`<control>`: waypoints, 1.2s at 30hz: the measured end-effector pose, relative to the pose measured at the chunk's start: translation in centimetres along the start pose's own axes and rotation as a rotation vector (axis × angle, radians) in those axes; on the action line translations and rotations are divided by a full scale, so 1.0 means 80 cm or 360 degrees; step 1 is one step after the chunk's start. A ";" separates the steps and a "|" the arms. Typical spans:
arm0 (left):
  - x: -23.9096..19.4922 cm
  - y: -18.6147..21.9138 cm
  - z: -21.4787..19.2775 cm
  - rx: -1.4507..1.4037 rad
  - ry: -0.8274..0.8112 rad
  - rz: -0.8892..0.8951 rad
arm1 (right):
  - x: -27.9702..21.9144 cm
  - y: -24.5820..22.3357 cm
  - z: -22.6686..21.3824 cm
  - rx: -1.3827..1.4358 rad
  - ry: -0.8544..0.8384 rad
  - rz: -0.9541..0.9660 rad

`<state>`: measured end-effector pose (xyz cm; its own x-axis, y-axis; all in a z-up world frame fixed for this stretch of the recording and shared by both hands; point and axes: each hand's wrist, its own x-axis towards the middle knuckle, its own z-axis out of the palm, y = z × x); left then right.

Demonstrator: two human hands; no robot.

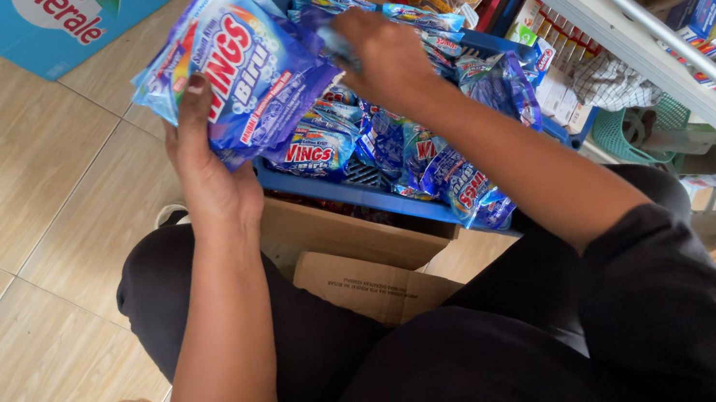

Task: The person sits on the floor and arranges multiple blue snack packets labeled 'Wings' into a blue plastic crate. They pick up packets, align them, and place them neatly in rows within the crate.

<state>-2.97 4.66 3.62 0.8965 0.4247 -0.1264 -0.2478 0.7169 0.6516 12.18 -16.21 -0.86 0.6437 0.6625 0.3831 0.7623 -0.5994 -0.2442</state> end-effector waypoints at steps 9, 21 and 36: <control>-0.002 -0.013 -0.004 -0.0016 0.0035 -0.0109 | -0.018 -0.011 0.037 0.0049 -0.0297 -0.0007; -0.002 -0.017 0.004 -0.0036 0.0038 -0.0135 | -0.080 -0.017 0.052 -0.0555 -0.1259 0.0523; -0.002 -0.013 -0.004 -0.0002 0.0026 -0.0128 | -0.084 0.085 0.005 0.0458 -0.0549 0.0964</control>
<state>-2.98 3.96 2.73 0.9073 0.3748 -0.1904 -0.1758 0.7497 0.6380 13.07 -24.57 -5.49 0.9046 0.3857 -0.1815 0.2252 -0.7940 -0.5647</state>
